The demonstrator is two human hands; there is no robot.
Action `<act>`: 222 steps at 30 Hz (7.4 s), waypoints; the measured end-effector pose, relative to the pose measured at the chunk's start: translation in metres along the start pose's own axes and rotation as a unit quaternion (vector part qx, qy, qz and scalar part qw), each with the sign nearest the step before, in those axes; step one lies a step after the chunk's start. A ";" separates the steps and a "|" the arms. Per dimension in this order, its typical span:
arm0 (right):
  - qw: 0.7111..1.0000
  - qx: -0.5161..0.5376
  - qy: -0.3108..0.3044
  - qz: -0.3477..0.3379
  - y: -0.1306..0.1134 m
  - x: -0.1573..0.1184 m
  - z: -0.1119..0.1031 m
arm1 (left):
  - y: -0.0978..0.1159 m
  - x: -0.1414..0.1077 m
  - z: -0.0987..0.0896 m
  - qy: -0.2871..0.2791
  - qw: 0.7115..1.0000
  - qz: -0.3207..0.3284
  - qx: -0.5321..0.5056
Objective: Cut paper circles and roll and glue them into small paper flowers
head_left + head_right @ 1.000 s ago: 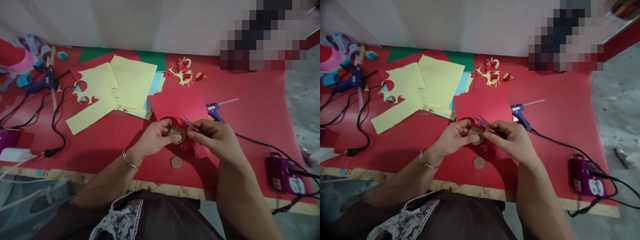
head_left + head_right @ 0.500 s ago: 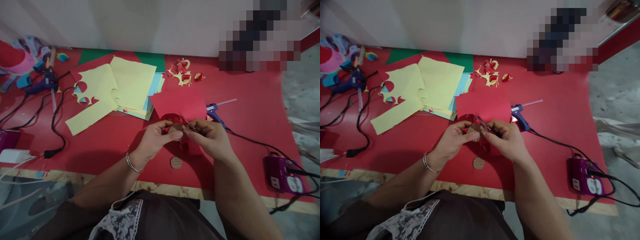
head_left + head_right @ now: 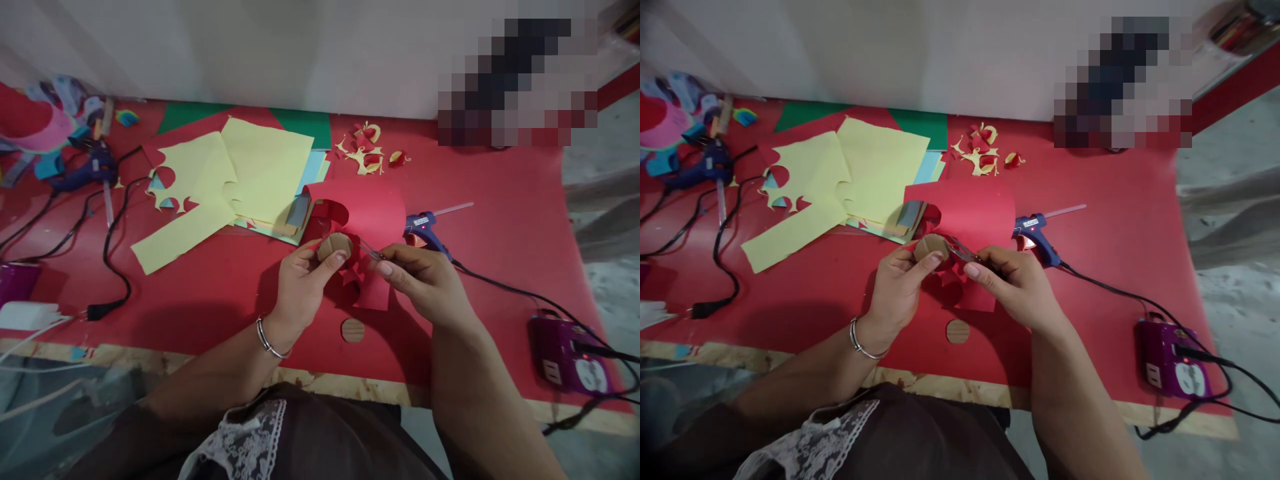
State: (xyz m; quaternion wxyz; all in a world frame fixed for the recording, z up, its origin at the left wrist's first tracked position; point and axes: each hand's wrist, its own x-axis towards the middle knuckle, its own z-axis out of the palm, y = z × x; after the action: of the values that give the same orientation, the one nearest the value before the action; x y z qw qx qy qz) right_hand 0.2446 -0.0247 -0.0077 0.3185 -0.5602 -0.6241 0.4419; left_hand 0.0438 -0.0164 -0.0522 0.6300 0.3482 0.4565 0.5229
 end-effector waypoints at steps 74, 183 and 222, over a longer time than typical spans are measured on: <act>0.989 0.052 -0.112 0.076 -0.006 -0.001 -0.010 | 0.041 -0.001 -0.025 -0.036 0.995 0.094 0.029; 0.999 -0.051 0.010 -0.009 -0.001 -0.004 0.000 | 0.025 -0.006 0.002 -0.148 0.987 -0.060 0.013; 0.997 -0.081 -0.016 0.002 -0.007 -0.007 -0.008 | 0.027 0.007 -0.017 -0.248 0.961 -0.040 0.117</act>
State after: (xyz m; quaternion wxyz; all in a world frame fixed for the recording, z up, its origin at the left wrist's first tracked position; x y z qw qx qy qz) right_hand 0.2505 -0.0299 0.0024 0.2613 -0.5783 -0.6615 0.3996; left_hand 0.0193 -0.0047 -0.0348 0.6986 0.5195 0.3574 0.3381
